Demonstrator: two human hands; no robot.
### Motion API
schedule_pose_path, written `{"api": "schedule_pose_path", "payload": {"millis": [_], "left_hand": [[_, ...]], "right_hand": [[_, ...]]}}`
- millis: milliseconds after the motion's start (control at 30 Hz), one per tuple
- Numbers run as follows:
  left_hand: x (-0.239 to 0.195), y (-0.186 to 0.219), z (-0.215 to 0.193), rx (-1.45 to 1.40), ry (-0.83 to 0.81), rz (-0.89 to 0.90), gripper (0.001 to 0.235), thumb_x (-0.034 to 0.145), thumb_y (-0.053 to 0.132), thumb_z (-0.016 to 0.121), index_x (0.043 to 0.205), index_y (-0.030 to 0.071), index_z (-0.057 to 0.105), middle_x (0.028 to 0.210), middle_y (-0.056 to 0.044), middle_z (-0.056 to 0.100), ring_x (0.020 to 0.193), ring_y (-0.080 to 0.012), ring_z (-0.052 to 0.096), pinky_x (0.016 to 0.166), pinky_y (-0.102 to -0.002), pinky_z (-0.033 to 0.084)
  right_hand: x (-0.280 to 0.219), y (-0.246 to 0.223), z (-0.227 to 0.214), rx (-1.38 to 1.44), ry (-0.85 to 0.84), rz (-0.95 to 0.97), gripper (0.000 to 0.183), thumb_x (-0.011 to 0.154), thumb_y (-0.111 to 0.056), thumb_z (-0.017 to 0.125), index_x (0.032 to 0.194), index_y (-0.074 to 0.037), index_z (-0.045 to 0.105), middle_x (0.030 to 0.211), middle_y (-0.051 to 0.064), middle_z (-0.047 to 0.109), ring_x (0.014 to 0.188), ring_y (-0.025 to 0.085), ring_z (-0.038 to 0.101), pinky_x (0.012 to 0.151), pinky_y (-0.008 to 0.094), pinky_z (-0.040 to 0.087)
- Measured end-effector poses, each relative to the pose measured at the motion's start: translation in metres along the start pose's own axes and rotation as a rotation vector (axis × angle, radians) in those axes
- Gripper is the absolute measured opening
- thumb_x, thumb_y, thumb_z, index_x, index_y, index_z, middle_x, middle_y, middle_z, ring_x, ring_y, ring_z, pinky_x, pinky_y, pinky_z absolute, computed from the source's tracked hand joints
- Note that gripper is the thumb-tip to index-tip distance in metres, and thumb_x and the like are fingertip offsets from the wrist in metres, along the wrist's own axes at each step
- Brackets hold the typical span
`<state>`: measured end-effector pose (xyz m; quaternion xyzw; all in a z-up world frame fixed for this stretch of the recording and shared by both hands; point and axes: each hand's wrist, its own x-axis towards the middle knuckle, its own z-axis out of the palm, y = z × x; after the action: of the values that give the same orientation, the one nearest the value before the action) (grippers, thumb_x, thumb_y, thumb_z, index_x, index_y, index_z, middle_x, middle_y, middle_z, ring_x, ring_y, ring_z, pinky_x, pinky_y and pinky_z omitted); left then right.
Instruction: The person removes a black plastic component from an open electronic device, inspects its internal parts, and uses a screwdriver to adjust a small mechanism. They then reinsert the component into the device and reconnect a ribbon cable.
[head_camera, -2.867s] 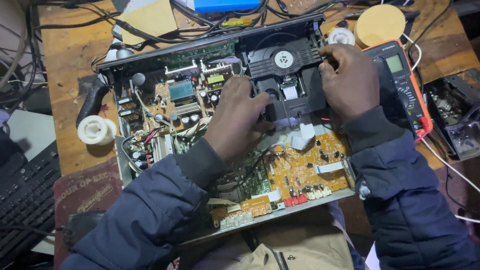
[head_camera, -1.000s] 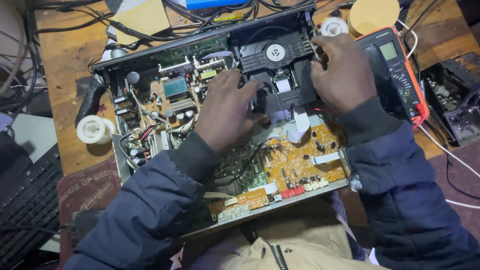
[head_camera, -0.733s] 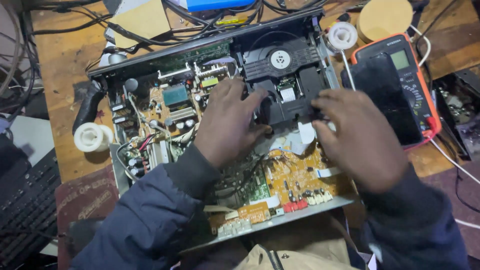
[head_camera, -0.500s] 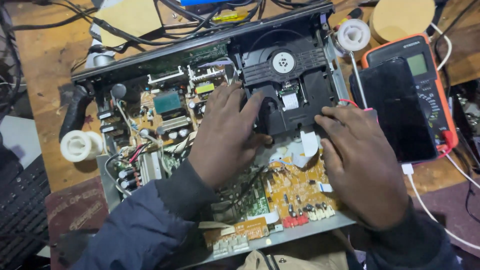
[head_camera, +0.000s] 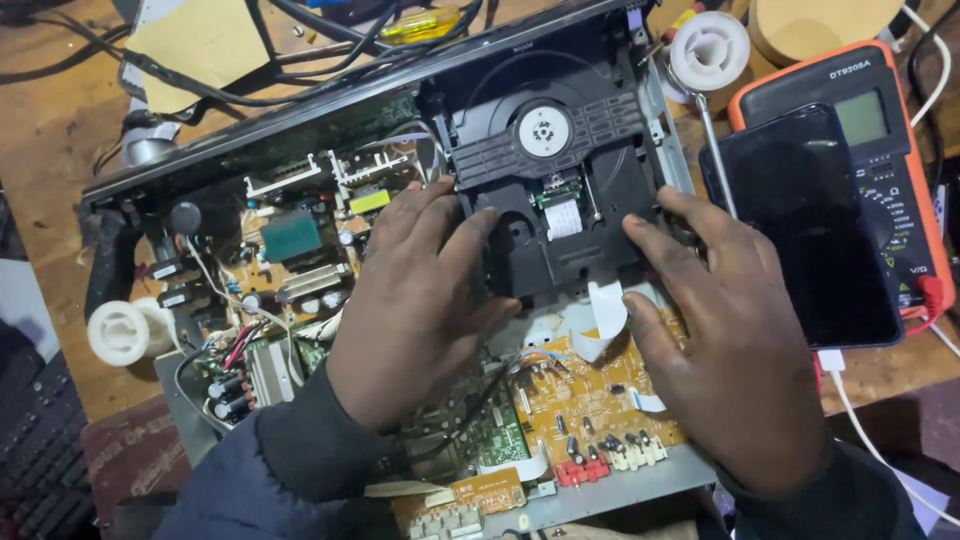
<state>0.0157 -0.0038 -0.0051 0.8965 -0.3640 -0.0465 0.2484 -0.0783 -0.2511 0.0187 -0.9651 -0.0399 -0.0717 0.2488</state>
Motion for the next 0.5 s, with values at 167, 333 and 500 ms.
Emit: {"api": "schedule_pose_path", "payload": {"millis": [167, 333, 500], "left_hand": [[0.0007, -0.0001, -0.0041, -0.042, 0.061, 0.063, 0.056, 0.092, 0.032, 0.085, 0.130, 0.000, 0.058, 0.136, -0.031, 0.059, 0.145, -0.0529, 0.049, 0.123, -0.067, 0.036], [0.0012, 0.0022, 0.0027, -0.012, 0.047, 0.016, 0.059, 0.092, 0.035, 0.084, 0.132, 0.000, 0.059, 0.137, -0.030, 0.060, 0.146, -0.0506, 0.048, 0.128, -0.067, 0.031], [0.0027, 0.0042, 0.0008, 0.058, 0.065, 0.015, 0.067, 0.092, 0.038, 0.086, 0.137, -0.001, 0.056, 0.133, -0.025, 0.060, 0.144, -0.0490, 0.048, 0.128, -0.064, 0.033]], "right_hand": [[0.0005, 0.0050, 0.0034, -0.020, -0.017, -0.046, 0.049, 0.095, -0.007, 0.073, 0.144, -0.002, 0.067, 0.153, 0.028, 0.059, 0.137, 0.048, 0.058, 0.117, 0.059, 0.045], [0.0010, 0.0038, 0.0021, 0.032, -0.031, -0.031, 0.048, 0.096, -0.005, 0.071, 0.143, 0.001, 0.067, 0.152, 0.025, 0.061, 0.141, 0.042, 0.057, 0.119, 0.055, 0.043], [0.0002, 0.0010, 0.0006, 0.052, -0.033, -0.024, 0.046, 0.097, -0.007, 0.070, 0.142, 0.000, 0.068, 0.152, 0.024, 0.061, 0.141, 0.043, 0.057, 0.120, 0.056, 0.042]]}}
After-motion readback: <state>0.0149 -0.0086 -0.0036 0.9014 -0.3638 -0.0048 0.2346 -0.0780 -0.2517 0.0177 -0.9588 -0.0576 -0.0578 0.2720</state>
